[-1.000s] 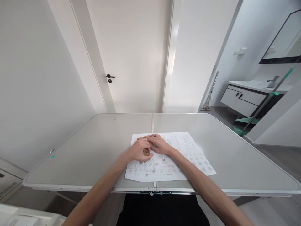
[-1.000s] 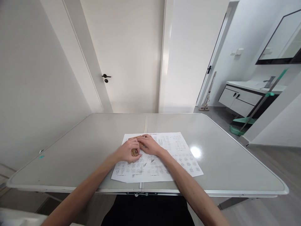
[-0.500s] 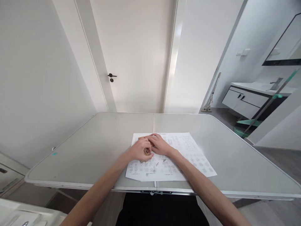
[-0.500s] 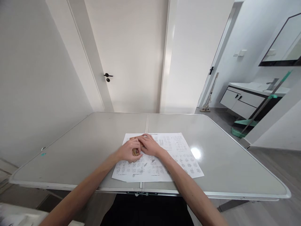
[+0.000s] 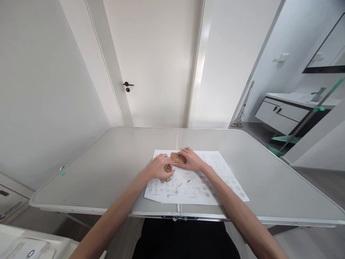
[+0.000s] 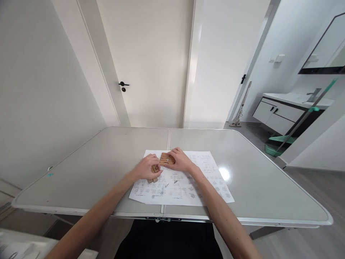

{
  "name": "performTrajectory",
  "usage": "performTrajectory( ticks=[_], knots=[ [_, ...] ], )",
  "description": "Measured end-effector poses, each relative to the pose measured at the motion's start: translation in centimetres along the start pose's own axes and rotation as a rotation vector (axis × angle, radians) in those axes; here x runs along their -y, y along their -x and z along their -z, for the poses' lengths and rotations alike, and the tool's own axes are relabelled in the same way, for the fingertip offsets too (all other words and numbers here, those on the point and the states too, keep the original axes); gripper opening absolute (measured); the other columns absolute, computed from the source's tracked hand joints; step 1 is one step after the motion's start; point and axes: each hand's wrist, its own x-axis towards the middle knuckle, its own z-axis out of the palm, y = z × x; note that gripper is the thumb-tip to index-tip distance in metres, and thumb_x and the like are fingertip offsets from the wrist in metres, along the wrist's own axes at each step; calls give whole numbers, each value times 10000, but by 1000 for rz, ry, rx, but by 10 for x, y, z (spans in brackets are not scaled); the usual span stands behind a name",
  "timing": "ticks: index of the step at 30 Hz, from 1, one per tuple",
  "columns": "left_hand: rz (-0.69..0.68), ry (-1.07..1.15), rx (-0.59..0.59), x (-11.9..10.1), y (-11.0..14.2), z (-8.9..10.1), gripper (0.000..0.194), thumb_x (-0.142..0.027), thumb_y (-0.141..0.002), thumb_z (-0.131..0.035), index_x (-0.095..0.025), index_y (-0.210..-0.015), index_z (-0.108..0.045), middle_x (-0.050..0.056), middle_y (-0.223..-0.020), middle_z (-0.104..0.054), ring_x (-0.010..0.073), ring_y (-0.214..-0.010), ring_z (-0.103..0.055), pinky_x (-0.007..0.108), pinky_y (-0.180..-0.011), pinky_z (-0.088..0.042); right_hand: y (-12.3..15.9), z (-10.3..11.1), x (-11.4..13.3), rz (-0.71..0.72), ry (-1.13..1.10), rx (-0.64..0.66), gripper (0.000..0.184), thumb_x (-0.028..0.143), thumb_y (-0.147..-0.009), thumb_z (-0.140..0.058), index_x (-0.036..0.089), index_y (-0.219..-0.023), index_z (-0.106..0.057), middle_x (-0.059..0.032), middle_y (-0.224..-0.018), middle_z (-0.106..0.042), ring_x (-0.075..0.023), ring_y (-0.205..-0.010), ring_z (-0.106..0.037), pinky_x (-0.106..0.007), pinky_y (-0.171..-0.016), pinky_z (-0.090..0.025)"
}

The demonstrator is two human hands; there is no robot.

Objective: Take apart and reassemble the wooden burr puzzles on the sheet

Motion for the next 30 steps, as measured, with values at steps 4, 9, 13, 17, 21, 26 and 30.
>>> performTrajectory(
  ticks=[4,9,13,17,21,26,30],
  knots=[
    [22,-34,-12,2,0,-2,147,-343,-848,-666,-242,-743,-651,44,-777,-691,251,-871,-631,431,-894,-487,1,2,-4,-5,-38,14,420,486,-782,-817,234,-1100,-709,-97,-1051,-700,-317,-1096,-569,-455,-904,-514],
    [94,-28,-94,4,-4,-5,156,-335,-925,-621,-229,-814,-649,40,-879,-709,242,-941,-623,411,-920,-479,3,2,-5,-14,-81,21,442,509,-764,-830,236,-1091,-713,-94,-1077,-703,-309,-1125,-568,-446,-919,-515],
    [188,-45,-183,8,-9,-10,172,-353,-954,-594,-217,-877,-664,54,-942,-709,245,-970,-614,419,-918,-479,2,4,-3,-14,-88,46,465,515,-747,-844,232,-1098,-731,-105,-1132,-693,-319,-1149,-571,-465,-946,-510],
    [257,-46,-192,9,-13,-14,175,-373,-937,-627,-212,-891,-681,51,-959,-705,246,-1008,-609,427,-974,-464,1,7,-1,-42,-132,87,484,522,-715,-871,225,-1070,-730,-105,-1159,-678,-322,-1173,-559,-463,-959,-505],
    [300,-23,-158,8,-14,-20,210,-409,-883,-707,-214,-958,-733,70,-1010,-700,276,-1079,-576,423,-973,-470,2,9,0,-56,-169,112,461,506,-704,-882,232,-1039,-721,-105,-1195,-645,-329,-1215,-528,-462,-978,-491],
    [372,36,-105,16,-15,-26,247,-468,-843,-744,-237,-927,-775,81,-1033,-670,303,-1122,-545,432,-990,-464,3,10,1,-58,-220,98,403,449,-724,-881,243,-1023,-705,-105,-1245,-584,-311,-1222,-518,-452,-983,-488],
    [419,59,-96,26,-14,-30,298,-503,-811,-760,-220,-904,-762,92,-1067,-653,321,-1154,-531,445,-1011,-457,4,10,2,-34,-228,114,290,441,-744,-881,241,-904,-744,-103,-1282,-552,-311,-1247,-510,-456,-1007,-479]
  ],
)
